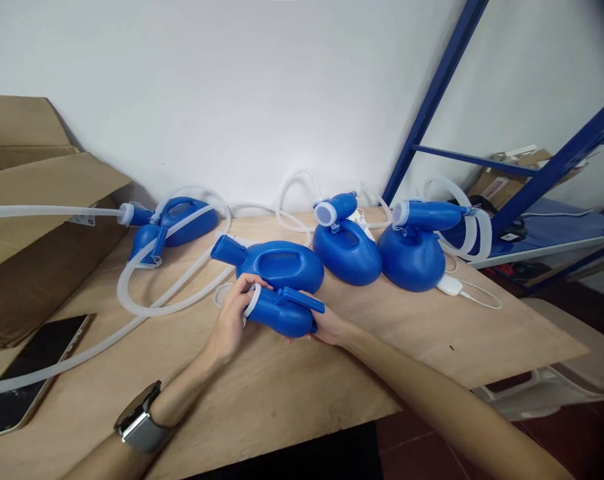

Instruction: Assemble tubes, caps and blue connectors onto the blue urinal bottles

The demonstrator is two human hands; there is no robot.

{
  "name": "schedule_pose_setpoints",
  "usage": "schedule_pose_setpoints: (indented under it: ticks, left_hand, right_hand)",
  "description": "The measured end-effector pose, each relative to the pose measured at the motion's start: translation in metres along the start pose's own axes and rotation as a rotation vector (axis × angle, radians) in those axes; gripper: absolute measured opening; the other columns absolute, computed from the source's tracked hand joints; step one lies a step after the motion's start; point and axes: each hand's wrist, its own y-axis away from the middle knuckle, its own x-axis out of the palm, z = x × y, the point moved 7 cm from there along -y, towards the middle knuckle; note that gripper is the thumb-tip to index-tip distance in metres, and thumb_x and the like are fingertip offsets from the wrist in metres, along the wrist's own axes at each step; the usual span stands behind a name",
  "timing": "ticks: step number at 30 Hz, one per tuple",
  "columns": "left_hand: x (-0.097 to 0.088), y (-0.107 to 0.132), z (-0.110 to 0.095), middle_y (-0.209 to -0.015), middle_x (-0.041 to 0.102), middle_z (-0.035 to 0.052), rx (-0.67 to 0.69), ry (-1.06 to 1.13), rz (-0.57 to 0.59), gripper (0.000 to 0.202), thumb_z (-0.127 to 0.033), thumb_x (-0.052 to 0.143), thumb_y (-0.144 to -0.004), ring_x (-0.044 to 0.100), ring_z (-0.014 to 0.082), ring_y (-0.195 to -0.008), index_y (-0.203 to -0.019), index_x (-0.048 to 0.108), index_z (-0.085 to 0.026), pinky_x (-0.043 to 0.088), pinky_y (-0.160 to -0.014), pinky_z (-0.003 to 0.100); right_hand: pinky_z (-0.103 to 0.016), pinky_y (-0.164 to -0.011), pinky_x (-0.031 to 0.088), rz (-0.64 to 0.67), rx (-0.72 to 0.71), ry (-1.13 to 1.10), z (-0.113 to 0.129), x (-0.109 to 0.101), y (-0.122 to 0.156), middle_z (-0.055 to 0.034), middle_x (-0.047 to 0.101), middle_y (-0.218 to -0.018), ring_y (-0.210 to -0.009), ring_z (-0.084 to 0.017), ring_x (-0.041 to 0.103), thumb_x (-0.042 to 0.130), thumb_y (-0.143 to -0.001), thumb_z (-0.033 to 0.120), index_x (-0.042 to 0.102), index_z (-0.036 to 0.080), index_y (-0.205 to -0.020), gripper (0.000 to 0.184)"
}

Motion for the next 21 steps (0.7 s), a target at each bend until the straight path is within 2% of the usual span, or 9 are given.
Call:
schedule_pose_setpoints:
  ticks: [4,6,8,11,14,18,21]
  left_hand:
    - [0.007,0.003,0.008,-0.102,0.069,0.0025,-0.049,0.123,0.029,0.031,-0.051,0.046,-0.099,0.063,0.0213,-0.087,-0.100,0.061,-0.023,0.050,-0.075,0.031]
    - [0.008,0.003,0.011,-0.094,0.067,0.0013,-0.073,0.103,0.038,0.037,-0.058,0.046,-0.100,0.062,0.0204,-0.080,-0.101,0.060,-0.024,0.050,-0.072,0.031]
    - [0.007,0.002,0.011,-0.090,0.067,0.0005,-0.084,0.015,0.050,0.037,-0.058,0.051,-0.098,0.061,0.0201,-0.078,-0.102,0.063,-0.023,0.049,-0.073,0.031]
    - [0.006,0.002,0.007,-0.104,0.071,0.0036,-0.057,-0.124,0.075,0.038,-0.054,0.049,-0.099,0.063,0.0247,-0.098,-0.104,0.070,-0.023,0.047,-0.091,0.035]
    - [0.009,0.006,0.009,-0.120,0.071,0.0065,-0.064,-0.116,0.115,0.042,-0.053,0.043,-0.102,0.060,0.0298,-0.119,-0.114,0.072,-0.024,0.043,-0.105,0.040]
    - [0.014,0.015,0.014,-0.128,0.067,0.0092,-0.036,-0.045,0.134,0.049,-0.057,0.036,-0.104,0.058,0.0309,-0.125,-0.127,0.066,-0.026,0.040,-0.111,0.043]
    - [0.017,0.020,0.016,-0.136,0.063,0.0094,-0.015,-0.072,0.127,0.048,-0.056,0.036,-0.105,0.056,0.0300,-0.125,-0.131,0.063,-0.026,0.041,-0.110,0.044]
  right_hand:
    - [-0.019,-0.036,0.036,0.003,0.024,0.008,-0.001,-0.001,0.000,-0.0044,0.075,-0.076,-0.045,-0.016,0.064,0.058,-0.095,0.062,0.065,0.020,-0.123,0.050]
    - [-0.019,-0.035,0.035,-0.007,0.026,0.023,0.000,-0.001,0.001,-0.0040,0.074,-0.075,-0.041,-0.014,0.062,0.058,-0.095,0.061,0.064,0.020,-0.122,0.050]
    - [-0.019,-0.034,0.033,-0.017,0.018,0.047,0.003,-0.002,0.002,-0.0042,0.075,-0.076,-0.041,-0.015,0.062,0.059,-0.093,0.061,0.064,0.020,-0.122,0.051]
    - [-0.018,-0.033,0.030,-0.021,0.033,0.090,0.007,-0.002,0.005,-0.0053,0.075,-0.078,-0.047,-0.017,0.067,0.060,-0.093,0.062,0.063,0.020,-0.123,0.052]
    - [-0.017,-0.031,0.025,-0.031,0.090,0.105,0.004,-0.003,0.008,-0.0040,0.072,-0.073,-0.047,-0.018,0.068,0.058,-0.093,0.061,0.064,0.020,-0.121,0.049]
    - [-0.018,-0.029,0.027,-0.105,0.120,0.090,-0.001,-0.006,0.010,0.0019,0.062,-0.061,-0.038,-0.014,0.058,0.060,-0.093,0.060,0.066,0.022,-0.114,0.044]
    - [-0.018,-0.029,0.030,-0.134,0.133,0.096,-0.003,-0.005,0.013,0.0029,0.060,-0.062,-0.037,-0.012,0.055,0.062,-0.092,0.058,0.065,0.022,-0.113,0.041]
